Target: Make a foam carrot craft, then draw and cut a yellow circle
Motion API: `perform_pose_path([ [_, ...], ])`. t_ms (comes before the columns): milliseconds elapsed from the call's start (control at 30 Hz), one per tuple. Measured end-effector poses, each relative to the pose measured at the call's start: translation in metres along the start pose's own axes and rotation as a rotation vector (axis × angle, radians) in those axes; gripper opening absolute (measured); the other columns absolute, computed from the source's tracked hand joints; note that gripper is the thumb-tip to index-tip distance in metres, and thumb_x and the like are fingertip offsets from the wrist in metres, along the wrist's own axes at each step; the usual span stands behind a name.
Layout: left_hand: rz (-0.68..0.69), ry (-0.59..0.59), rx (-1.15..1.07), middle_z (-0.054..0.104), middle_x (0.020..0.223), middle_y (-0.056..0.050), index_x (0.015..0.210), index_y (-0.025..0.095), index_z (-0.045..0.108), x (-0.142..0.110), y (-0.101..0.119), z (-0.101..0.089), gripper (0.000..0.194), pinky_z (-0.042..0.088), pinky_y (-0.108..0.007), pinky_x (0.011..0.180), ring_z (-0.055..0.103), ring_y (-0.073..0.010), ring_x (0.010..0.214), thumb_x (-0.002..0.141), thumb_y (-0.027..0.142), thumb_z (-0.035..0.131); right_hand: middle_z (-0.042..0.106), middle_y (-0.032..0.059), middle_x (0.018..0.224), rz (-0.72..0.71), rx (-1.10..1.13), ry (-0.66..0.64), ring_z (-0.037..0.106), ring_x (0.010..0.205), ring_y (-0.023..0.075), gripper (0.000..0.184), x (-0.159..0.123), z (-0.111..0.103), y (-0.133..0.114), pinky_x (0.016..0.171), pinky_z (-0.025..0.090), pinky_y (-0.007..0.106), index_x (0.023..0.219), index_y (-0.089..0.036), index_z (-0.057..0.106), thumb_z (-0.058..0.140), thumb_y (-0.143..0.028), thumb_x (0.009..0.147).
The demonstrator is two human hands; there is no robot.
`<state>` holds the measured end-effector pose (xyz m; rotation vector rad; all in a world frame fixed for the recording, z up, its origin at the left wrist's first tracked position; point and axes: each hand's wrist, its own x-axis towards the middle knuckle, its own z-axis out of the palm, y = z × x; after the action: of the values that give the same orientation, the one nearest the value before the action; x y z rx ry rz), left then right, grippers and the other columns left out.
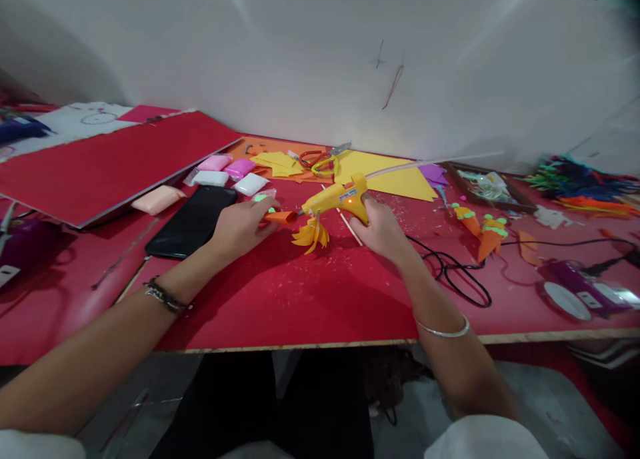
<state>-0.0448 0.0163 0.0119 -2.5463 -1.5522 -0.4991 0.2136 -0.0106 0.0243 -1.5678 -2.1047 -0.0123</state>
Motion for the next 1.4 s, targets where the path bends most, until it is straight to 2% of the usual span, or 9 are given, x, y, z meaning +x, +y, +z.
perform_pose_path([
  [133,-0.032,-0.035,0.016,0.064,0.072,-0.003,0.102,0.020,0.054,0.001,0.001,-0.001,0.032,0.031,-0.023,0.051,0.059,-0.0182,0.065,0.076,0.035,0.042,0.059,0.0050,0.070,0.003,0.005,-0.006,0.052,0.060,0.0178,0.033,-0.001,0.000,-0.002,0.051,0.029,0.026,0.104,-0.015,0.047,0.045,-0.031,0.075],
  [267,-0.051,-0.062,0.021,0.062,0.065,-0.003,0.104,0.020,0.052,0.002,0.001,-0.001,0.034,0.031,-0.023,0.049,0.058,-0.0180,0.058,0.076,0.036,0.041,0.062,0.0062,0.078,0.012,-0.028,0.016,0.055,0.065,0.0208,0.051,-0.001,0.000,-0.006,0.052,0.031,0.026,0.111,-0.017,0.045,0.054,-0.046,0.070],
  [367,-0.054,-0.062,0.002,0.061,0.063,-0.002,0.106,0.021,0.050,0.002,0.002,-0.001,0.035,0.031,-0.023,0.049,0.057,-0.0177,0.055,0.075,0.035,0.041,0.062,0.0077,0.079,0.006,-0.068,0.028,0.056,0.067,0.0218,0.053,-0.001,-0.001,-0.008,0.053,0.032,0.027,0.110,-0.015,0.047,0.053,-0.049,0.069],
  [600,-0.075,-0.072,-0.021,0.056,0.057,0.000,0.107,0.017,0.045,0.003,0.002,0.001,0.040,0.032,-0.022,0.048,0.056,-0.0175,0.053,0.073,0.037,0.044,0.059,0.0044,0.070,-0.013,-0.137,0.011,0.053,0.059,0.0179,0.046,-0.001,-0.002,-0.009,0.050,0.027,0.026,0.107,-0.014,0.047,0.051,-0.043,0.071],
  [867,0.049,-0.094,-0.106,0.053,0.058,0.000,0.094,0.018,0.051,0.002,-0.004,0.004,0.029,0.031,-0.023,0.049,0.051,-0.0151,0.053,0.072,0.037,0.045,0.060,0.0039,0.065,-0.016,-0.266,0.010,0.051,0.053,0.0170,0.043,-0.001,-0.004,-0.011,0.048,0.021,0.026,0.110,-0.013,0.046,0.047,-0.036,0.073],
  [1133,0.105,-0.103,-0.260,0.050,0.058,0.001,0.086,0.016,0.052,0.002,-0.005,0.005,0.021,0.031,-0.021,0.050,0.046,-0.0109,0.051,0.073,0.031,0.045,0.063,0.0057,0.073,0.011,-0.271,-0.027,0.053,0.057,0.0175,0.043,-0.001,-0.006,-0.013,0.049,0.023,0.026,0.114,-0.014,0.043,0.045,-0.031,0.074],
  [1400,0.166,-0.106,-0.402,0.052,0.063,0.001,0.086,0.014,0.053,0.003,-0.005,0.006,0.022,0.033,-0.020,0.052,0.048,-0.0107,0.055,0.074,0.030,0.044,0.064,0.0079,0.080,-0.019,-0.238,0.017,0.055,0.061,0.0191,0.045,-0.001,-0.004,-0.011,0.051,0.029,0.027,0.119,-0.013,0.041,0.042,-0.029,0.076],
])
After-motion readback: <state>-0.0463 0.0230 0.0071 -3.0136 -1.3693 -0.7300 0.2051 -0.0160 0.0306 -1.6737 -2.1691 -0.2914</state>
